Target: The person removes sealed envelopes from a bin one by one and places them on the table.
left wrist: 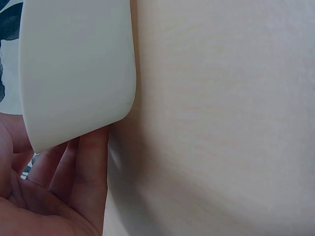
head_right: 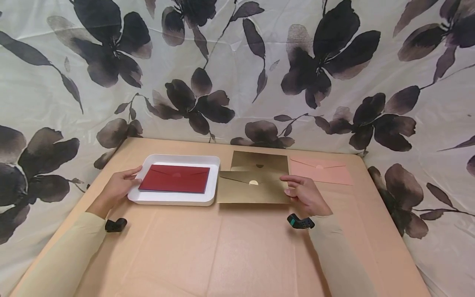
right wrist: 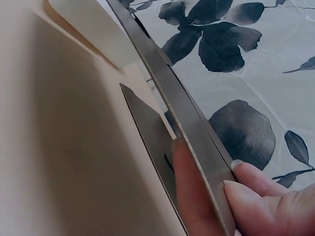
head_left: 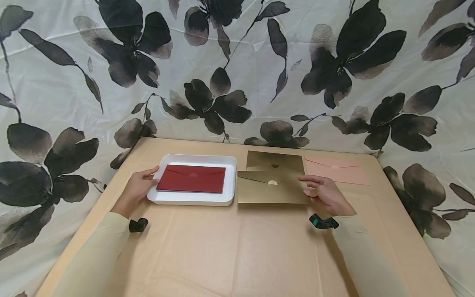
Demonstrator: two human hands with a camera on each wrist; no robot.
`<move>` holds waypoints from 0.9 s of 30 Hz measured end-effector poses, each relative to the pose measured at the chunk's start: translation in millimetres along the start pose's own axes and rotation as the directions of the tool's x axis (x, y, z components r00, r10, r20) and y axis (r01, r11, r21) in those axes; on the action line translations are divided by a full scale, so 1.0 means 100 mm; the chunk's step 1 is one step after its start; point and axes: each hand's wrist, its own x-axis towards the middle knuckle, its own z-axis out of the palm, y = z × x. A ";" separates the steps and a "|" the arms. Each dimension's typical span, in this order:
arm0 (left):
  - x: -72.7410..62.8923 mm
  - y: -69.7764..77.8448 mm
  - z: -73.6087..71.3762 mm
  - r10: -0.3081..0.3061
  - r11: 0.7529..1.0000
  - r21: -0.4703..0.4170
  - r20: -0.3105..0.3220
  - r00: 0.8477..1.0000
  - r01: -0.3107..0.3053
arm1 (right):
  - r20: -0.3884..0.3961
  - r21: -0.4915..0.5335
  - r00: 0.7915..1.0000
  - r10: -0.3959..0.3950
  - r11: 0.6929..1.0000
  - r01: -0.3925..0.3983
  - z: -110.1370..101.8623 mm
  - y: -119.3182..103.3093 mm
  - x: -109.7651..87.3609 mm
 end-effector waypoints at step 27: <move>0.01 0.04 0.01 -0.034 0.999 -0.015 0.005 0.999 0.034 | -0.047 -0.046 0.999 0.004 0.999 -0.006 -0.41 0.11 -0.15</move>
